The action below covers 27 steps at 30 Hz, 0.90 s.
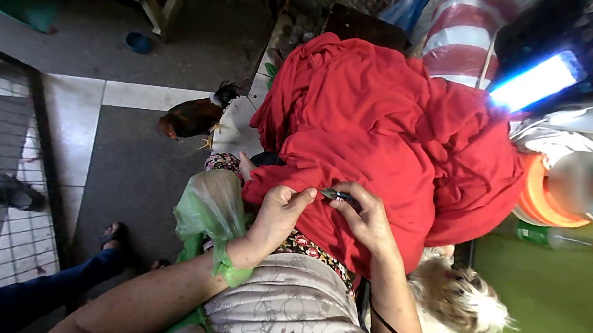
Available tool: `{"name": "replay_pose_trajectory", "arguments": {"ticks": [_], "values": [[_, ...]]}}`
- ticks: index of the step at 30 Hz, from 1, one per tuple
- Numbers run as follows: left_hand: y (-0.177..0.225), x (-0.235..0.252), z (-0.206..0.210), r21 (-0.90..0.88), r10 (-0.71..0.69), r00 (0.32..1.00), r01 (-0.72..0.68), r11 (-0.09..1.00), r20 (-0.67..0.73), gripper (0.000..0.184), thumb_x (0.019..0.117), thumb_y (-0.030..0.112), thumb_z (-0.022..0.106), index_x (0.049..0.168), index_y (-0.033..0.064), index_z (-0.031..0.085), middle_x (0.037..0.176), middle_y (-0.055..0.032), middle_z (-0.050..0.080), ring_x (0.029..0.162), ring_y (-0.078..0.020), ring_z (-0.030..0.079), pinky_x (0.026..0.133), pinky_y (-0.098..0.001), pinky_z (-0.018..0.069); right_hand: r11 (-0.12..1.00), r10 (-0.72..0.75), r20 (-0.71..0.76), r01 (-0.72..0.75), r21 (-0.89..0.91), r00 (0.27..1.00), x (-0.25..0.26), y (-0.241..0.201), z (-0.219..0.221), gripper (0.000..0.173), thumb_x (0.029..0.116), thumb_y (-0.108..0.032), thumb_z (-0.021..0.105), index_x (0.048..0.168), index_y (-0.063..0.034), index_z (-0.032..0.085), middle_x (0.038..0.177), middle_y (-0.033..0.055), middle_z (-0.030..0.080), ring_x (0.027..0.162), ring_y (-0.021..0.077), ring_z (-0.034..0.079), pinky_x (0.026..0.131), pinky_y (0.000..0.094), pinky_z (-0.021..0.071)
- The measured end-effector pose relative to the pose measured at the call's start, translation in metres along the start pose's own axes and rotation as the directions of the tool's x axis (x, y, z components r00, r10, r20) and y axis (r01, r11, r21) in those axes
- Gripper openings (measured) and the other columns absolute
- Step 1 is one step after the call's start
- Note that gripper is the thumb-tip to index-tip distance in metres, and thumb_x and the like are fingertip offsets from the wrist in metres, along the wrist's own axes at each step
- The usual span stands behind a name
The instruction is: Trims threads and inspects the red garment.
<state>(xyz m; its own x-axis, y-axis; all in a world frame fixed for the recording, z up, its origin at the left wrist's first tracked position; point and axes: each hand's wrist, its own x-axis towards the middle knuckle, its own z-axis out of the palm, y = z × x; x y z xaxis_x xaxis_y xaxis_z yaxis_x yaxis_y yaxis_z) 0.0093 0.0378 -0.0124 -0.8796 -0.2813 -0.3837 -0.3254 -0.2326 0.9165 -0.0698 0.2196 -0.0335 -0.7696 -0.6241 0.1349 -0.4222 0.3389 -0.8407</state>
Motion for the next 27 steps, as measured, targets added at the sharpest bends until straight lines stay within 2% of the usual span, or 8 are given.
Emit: {"name": "replay_pose_trajectory", "arguments": {"ticks": [6,11,13,16,20,22,24,27], "values": [[0.003,-0.001,-0.003,0.021,-0.076,0.997,0.076,0.997,0.023,0.011,0.0999,0.006,0.061,0.09,0.0014,0.064,0.087,-0.0013,0.071,0.089,-0.0059,0.07,0.089,-0.0253,0.0576,0.999,-0.013,0.008,0.013,-0.053,1.0,-0.002,0.004,0.001,0.015,0.0964,-0.012,0.063,0.103,-0.0035,0.073,0.091,0.0058,0.074,0.084,0.0124,0.069,0.081,0.0355,0.0545],[0.029,-0.011,-0.032,0.183,-0.284,0.907,0.236,0.954,0.31,0.025,0.104,0.011,0.054,0.124,-0.003,0.061,0.117,-0.0089,0.071,0.102,-0.0128,0.072,0.092,-0.0285,0.0591,0.997,0.059,0.103,-0.053,-0.056,0.993,-0.008,0.003,-0.011,0.022,0.0966,-0.018,0.064,0.112,-0.0032,0.07,0.095,0.0065,0.073,0.086,0.0121,0.068,0.084,0.0351,0.0556],[0.041,-0.015,-0.048,0.344,-0.326,0.863,0.194,0.919,0.386,0.029,0.107,0.017,0.051,0.126,-0.0011,0.064,0.106,-0.006,0.074,0.09,-0.0119,0.075,0.081,-0.0275,0.0626,0.997,0.082,0.148,-0.083,-0.003,0.986,-0.01,0.004,-0.017,0.024,0.0963,-0.017,0.063,0.114,-0.0021,0.068,0.097,0.0052,0.071,0.086,0.0067,0.065,0.082,0.0279,0.0545],[0.043,-0.02,-0.057,0.474,-0.081,0.939,-0.094,0.875,0.335,0.026,0.1057,0.022,0.053,0.101,0.0057,0.073,0.078,0.0067,0.07,0.066,0.0022,0.067,0.063,-0.016,0.0573,0.988,0.088,0.179,-0.109,0.112,0.98,-0.008,0.006,-0.022,0.023,0.0957,-0.015,0.063,0.113,0.0004,0.066,0.097,0.0021,0.07,0.087,-0.0015,0.064,0.08,0.0178,0.0538],[0.02,0.006,-0.042,0.629,0.459,0.859,-0.489,0.604,0.228,0.027,0.0904,0.03,0.073,0.11,0.011,0.075,0.095,-0.0039,0.068,0.076,-0.0109,0.062,0.066,-0.029,0.0526,0.963,0.103,0.167,-0.141,0.229,0.981,-0.005,0.009,-0.023,0.023,0.0942,-0.015,0.064,0.113,-0.0016,0.063,0.097,-0.0026,0.072,0.09,-0.0014,0.067,0.083,0.0201,0.0562],[0.008,0.024,-0.032,0.648,0.53,0.801,-0.564,0.511,0.28,0.031,0.0892,0.03,0.075,0.113,0.01,0.076,0.097,-0.0094,0.067,0.075,-0.0186,0.062,0.065,-0.036,0.0525,0.961,0.118,0.153,-0.151,0.231,0.981,-0.005,0.009,-0.021,0.023,0.094,-0.014,0.064,0.113,-0.0018,0.062,0.096,-0.0034,0.071,0.088,-0.0015,0.066,0.082,0.0197,0.0561],[-0.002,0.035,-0.029,0.638,0.552,0.782,-0.588,0.497,0.291,0.015,0.0905,0.024,0.073,0.096,0.011,0.078,0.091,-0.0066,0.068,0.072,-0.0152,0.062,0.065,-0.0317,0.0521,0.962,0.132,0.144,-0.162,0.221,0.981,-0.006,0.009,-0.02,0.024,0.0938,-0.014,0.064,0.114,-0.0016,0.062,0.096,-0.0028,0.072,0.088,-0.0011,0.067,0.081,0.02,0.0558],[0.003,0.033,-0.042,0.622,0.485,0.84,-0.518,0.587,0.243,0.013,0.0932,0.021,0.07,0.092,0.0099,0.077,0.086,-0.0016,0.071,0.077,-0.0106,0.065,0.08,-0.0392,0.0545,0.956,0.141,0.124,-0.167,0.24,0.982,-0.007,0.009,-0.018,0.024,0.0935,-0.014,0.064,0.115,-0.002,0.063,0.098,-0.0027,0.072,0.09,-0.0001,0.067,0.082,0.0206,0.0567]]}}
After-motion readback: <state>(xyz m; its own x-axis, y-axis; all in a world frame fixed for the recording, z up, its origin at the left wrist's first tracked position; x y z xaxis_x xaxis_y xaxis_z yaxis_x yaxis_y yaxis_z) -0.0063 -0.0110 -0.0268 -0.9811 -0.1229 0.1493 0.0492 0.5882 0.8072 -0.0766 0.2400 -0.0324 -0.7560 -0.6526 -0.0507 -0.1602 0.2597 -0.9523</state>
